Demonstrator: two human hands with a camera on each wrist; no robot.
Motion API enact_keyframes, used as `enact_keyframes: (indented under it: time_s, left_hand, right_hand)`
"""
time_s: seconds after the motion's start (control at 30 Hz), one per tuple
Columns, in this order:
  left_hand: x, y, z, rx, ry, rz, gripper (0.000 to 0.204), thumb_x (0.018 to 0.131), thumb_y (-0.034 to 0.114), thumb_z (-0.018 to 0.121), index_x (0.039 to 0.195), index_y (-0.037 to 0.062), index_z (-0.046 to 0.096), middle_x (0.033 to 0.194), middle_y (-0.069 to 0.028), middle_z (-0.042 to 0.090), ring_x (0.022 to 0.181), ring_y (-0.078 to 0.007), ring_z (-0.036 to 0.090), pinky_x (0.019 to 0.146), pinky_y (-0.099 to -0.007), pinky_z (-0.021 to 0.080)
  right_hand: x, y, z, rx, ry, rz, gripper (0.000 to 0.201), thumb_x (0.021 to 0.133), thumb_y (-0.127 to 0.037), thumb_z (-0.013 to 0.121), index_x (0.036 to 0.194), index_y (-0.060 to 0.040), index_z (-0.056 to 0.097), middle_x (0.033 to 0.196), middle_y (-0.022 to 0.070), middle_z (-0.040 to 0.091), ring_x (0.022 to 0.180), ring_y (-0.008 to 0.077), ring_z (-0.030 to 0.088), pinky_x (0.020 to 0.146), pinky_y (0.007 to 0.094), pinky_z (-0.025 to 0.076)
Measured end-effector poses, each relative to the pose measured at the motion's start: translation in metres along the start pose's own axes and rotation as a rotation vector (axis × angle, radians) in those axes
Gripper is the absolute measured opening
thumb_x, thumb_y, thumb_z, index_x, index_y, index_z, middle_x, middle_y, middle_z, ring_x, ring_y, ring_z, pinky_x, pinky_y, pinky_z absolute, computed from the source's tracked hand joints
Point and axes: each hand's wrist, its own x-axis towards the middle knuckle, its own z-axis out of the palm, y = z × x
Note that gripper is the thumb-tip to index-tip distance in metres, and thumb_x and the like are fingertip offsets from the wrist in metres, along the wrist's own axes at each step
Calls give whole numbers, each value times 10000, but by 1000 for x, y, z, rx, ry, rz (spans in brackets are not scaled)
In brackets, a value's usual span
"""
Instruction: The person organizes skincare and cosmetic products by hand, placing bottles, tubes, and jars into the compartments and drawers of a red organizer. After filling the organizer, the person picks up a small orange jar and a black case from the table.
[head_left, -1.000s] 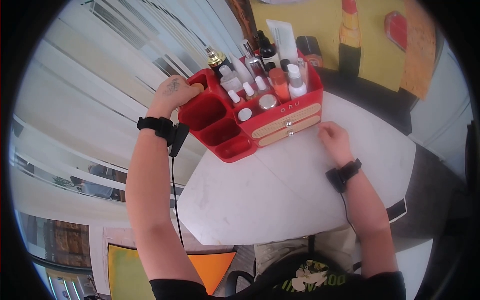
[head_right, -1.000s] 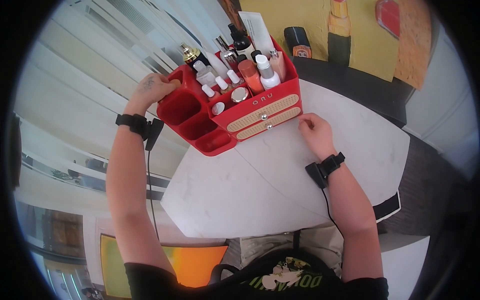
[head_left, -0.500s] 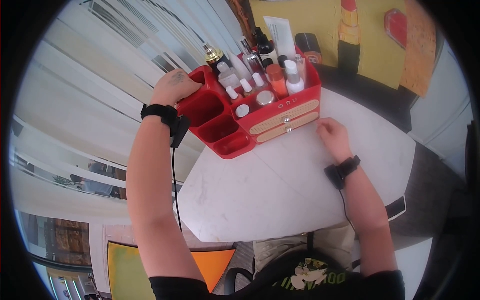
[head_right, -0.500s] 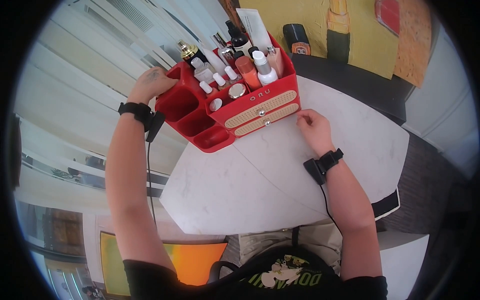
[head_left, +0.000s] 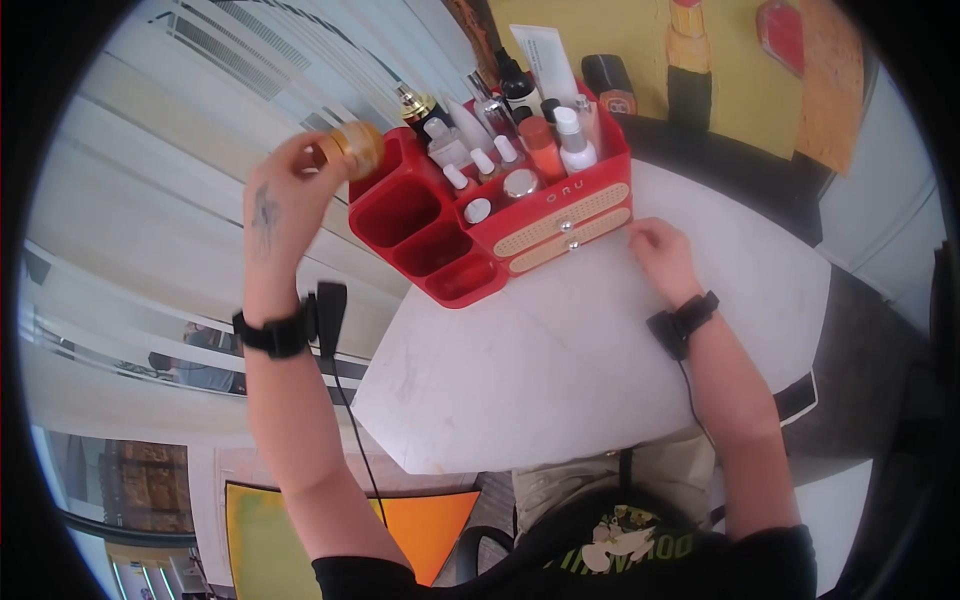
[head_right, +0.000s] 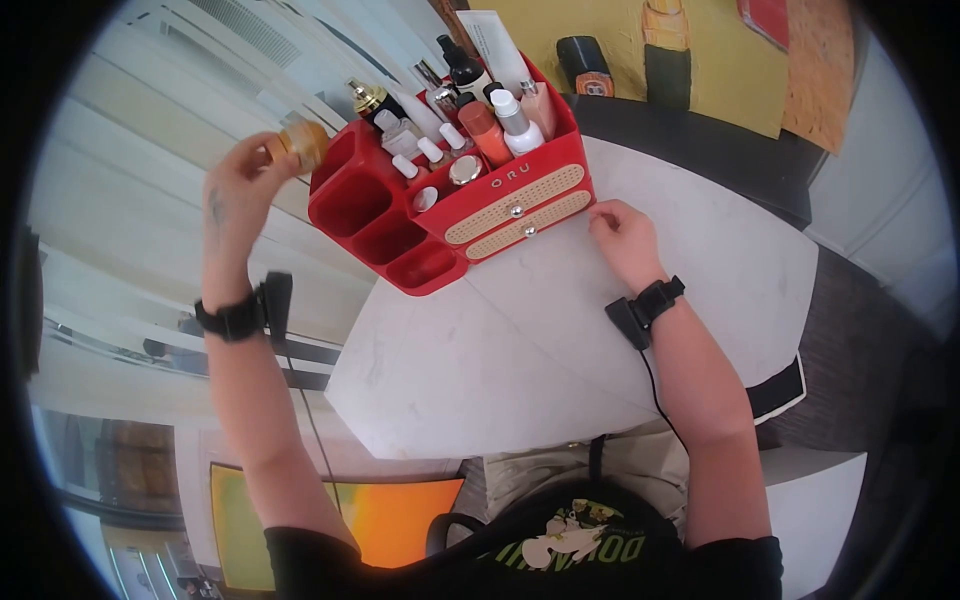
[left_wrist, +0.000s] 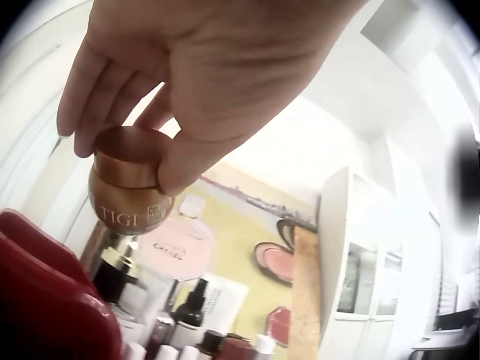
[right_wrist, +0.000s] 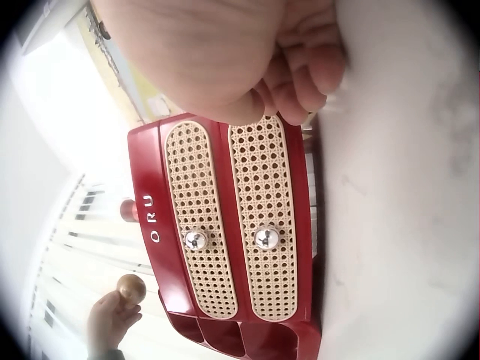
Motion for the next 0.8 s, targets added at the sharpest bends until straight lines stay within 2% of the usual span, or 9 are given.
enact_keyframes:
  time_s: [0.07, 0.13, 0.2, 0.27, 0.53, 0.63, 0.7, 0.73, 0.8]
  left_hand:
    - [-38, 0, 2, -319, -162, 35, 403, 818, 151, 773, 1181, 5, 678, 964, -131, 738, 819, -157, 674, 775, -287, 529]
    - [-78, -5, 21, -221, -256, 119, 427, 795, 80, 791, 1202, 32, 672, 966, -118, 730, 802, -160, 673, 777, -294, 539]
    - [-112, -7, 51, -202, -330, 205, 460, 732, 176, 822, 1150, 50, 678, 930, -145, 704, 828, -281, 678, 785, -353, 541]
    - [-140, -20, 86, -182, -398, 263, 443, 712, 208, 819, 1105, 57, 681, 897, -140, 686, 826, -328, 663, 764, -378, 543]
    - [-176, -16, 147, 31, -471, 194, 502, 709, 193, 798, 1168, 65, 639, 953, -131, 663, 890, -336, 651, 798, -396, 533]
    - [-182, -20, 154, -66, -328, 213, 494, 709, 183, 795, 1160, 51, 642, 1028, -142, 673, 900, -357, 644, 807, -411, 530]
    - [-184, -20, 151, -204, -83, 235, 378, 784, 150, 758, 1129, 37, 654, 1002, -128, 699, 816, -289, 662, 773, -367, 536]
    - [-188, -25, 151, -205, -78, 226, 378, 784, 150, 758, 1129, 37, 654, 1002, -128, 699, 816, -289, 662, 773, -367, 536]
    - [-198, -41, 156, -536, 121, -56, 221, 885, 124, 689, 1067, 2, 665, 921, -100, 719, 720, -168, 642, 696, -287, 512]
  right_hand:
    - [-1, 2, 1, -7, 1, -25, 224, 941, -121, 581, 1103, -7, 685, 865, 75, 707, 769, 130, 643, 710, 283, 517]
    - [-1, 1, 1, 14, 5, -6, 216, 919, -132, 602, 1072, -11, 697, 863, 88, 729, 784, 145, 679, 743, 285, 528]
    - [-1, 1, 1, 14, 2, 6, 215, 920, -130, 601, 1071, -10, 697, 863, 89, 728, 781, 144, 676, 740, 284, 526]
    - [-1, -1, 1, 7, -3, 12, 214, 920, -127, 600, 1070, -9, 697, 862, 89, 728, 777, 142, 674, 737, 284, 525]
    - [-3, -7, 0, 92, -7, 87, 211, 941, -133, 585, 1077, -12, 692, 830, 28, 687, 709, 90, 617, 639, 249, 492]
    - [-2, -6, 0, 65, -24, 87, 213, 943, -126, 580, 1087, -12, 686, 841, 31, 684, 709, 88, 616, 613, 243, 488]
    - [-1, -7, 1, 88, -32, 97, 216, 944, -126, 577, 1097, -15, 683, 845, 28, 681, 706, 84, 614, 603, 240, 487]
    - [-2, -7, 1, 114, -29, 115, 220, 945, -125, 575, 1106, -17, 679, 849, 25, 678, 703, 80, 611, 592, 237, 486]
    - [-2, -4, 0, 124, -39, 106, 221, 946, -125, 574, 1111, -22, 677, 849, 21, 674, 704, 78, 609, 587, 234, 486]
